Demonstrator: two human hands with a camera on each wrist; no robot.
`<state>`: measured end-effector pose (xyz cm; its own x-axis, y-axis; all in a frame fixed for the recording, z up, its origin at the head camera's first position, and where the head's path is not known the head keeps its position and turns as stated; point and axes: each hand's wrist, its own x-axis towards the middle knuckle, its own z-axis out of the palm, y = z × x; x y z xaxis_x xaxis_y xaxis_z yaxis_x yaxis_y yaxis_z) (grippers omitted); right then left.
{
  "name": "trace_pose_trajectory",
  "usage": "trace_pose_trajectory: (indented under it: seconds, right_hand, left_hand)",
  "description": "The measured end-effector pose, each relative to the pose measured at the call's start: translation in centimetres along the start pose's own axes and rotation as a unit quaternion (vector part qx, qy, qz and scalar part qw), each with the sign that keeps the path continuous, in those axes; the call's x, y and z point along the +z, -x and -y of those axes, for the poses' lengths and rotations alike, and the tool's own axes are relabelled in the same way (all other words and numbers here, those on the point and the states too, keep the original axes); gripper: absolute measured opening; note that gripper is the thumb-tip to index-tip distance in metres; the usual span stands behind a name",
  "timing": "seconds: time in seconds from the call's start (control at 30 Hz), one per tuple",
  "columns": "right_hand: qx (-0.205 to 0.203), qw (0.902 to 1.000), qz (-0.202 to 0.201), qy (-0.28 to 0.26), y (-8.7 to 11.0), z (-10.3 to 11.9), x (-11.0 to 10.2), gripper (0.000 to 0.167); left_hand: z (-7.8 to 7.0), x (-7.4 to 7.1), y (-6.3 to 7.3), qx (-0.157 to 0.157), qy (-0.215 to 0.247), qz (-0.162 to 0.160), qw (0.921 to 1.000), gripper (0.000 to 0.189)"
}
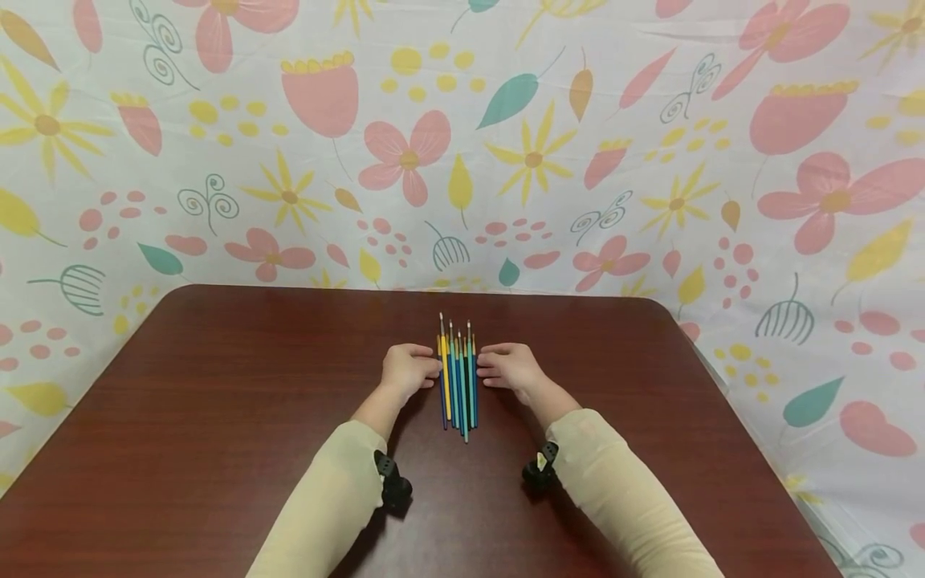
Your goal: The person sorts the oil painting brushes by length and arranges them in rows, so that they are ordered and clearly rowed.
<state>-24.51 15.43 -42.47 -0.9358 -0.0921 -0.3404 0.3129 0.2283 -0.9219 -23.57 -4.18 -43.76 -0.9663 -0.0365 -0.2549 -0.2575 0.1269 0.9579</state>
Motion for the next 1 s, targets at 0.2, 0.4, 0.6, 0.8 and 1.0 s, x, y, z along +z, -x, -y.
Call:
trace_pose_trajectory:
  seconds: [0.2, 0.4, 0.6, 0.8, 1.0]
  right_hand:
    - [0.007, 0.9996, -0.024, -0.01, -0.1, -0.2, 0.2, 0.037]
    - [-0.004, 0.9993, -0.038, -0.003, -0.1, -0.4, 0.7, 0.037]
    - [-0.016, 0.9978, -0.057, 0.032, -0.3, -0.5, 1.3, 0.038]
    - [-0.019, 0.9929, -0.086, 0.081, -0.4, -0.3, 1.9, 0.038]
    - [-0.014, 0.9888, -0.105, 0.105, -0.7, -0.1, 2.1, 0.03]
  left_hand:
    - [0.6, 0.2, -0.3, -0.005, 0.012, -0.027, 0.9996, 0.032]
    - [1.1, 0.5, -0.3, 0.0, 0.001, -0.051, 0.9987, 0.029]
    - [1.3, 0.5, -0.4, 0.008, -0.019, -0.062, 0.9978, 0.028]
    - [1.5, 0.5, -0.4, 0.021, -0.042, -0.069, 0.9965, 0.027]
    - [1.5, 0.6, -0.4, 0.024, -0.044, -0.071, 0.9962, 0.026]
